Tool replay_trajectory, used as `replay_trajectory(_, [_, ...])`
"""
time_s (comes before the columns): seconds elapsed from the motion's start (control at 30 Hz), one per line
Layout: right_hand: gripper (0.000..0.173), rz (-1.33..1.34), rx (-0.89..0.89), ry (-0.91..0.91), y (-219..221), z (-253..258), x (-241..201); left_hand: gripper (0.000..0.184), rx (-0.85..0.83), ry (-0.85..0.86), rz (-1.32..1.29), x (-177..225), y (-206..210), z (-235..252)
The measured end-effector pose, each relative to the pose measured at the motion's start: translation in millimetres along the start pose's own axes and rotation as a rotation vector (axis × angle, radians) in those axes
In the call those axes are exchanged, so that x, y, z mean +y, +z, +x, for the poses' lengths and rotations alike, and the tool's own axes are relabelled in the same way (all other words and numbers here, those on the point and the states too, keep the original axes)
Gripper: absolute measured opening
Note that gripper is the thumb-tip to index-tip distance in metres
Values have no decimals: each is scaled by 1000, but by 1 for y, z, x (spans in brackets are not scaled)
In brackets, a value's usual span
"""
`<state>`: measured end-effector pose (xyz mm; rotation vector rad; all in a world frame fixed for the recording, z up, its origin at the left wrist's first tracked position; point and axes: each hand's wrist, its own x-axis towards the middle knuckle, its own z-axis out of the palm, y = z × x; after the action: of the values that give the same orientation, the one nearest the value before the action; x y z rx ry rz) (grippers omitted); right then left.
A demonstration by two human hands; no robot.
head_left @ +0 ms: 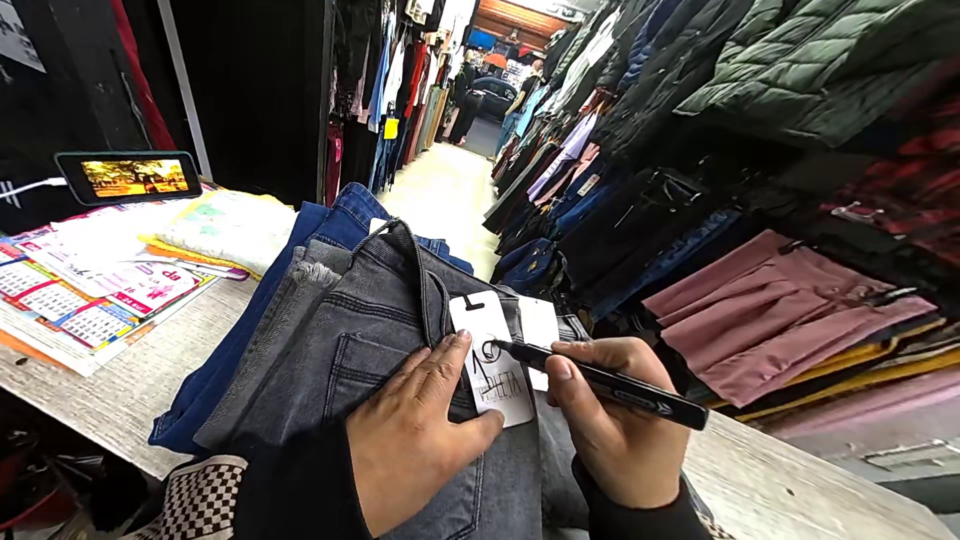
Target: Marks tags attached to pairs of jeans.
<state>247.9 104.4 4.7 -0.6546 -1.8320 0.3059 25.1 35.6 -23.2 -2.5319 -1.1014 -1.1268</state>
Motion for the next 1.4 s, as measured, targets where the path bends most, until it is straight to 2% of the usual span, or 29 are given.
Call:
replay_trajectory(0.33, [9, 21, -61, -38, -5, 0, -3, 30, 1, 6, 5, -1, 0, 0])
replay_trajectory(0.67, [10, -85, 18, -8, -14, 5, -2, 30, -13, 4, 11, -1, 0, 0])
replay_trajectory(1.03, [10, 4, -49, -34, -4, -1, -4, 30, -4, 6, 3, -1, 0, 0])
replay_trajectory(1.4, [13, 4, 49, 6, 1, -1, -3, 29, 4, 9, 9, -1, 1, 0])
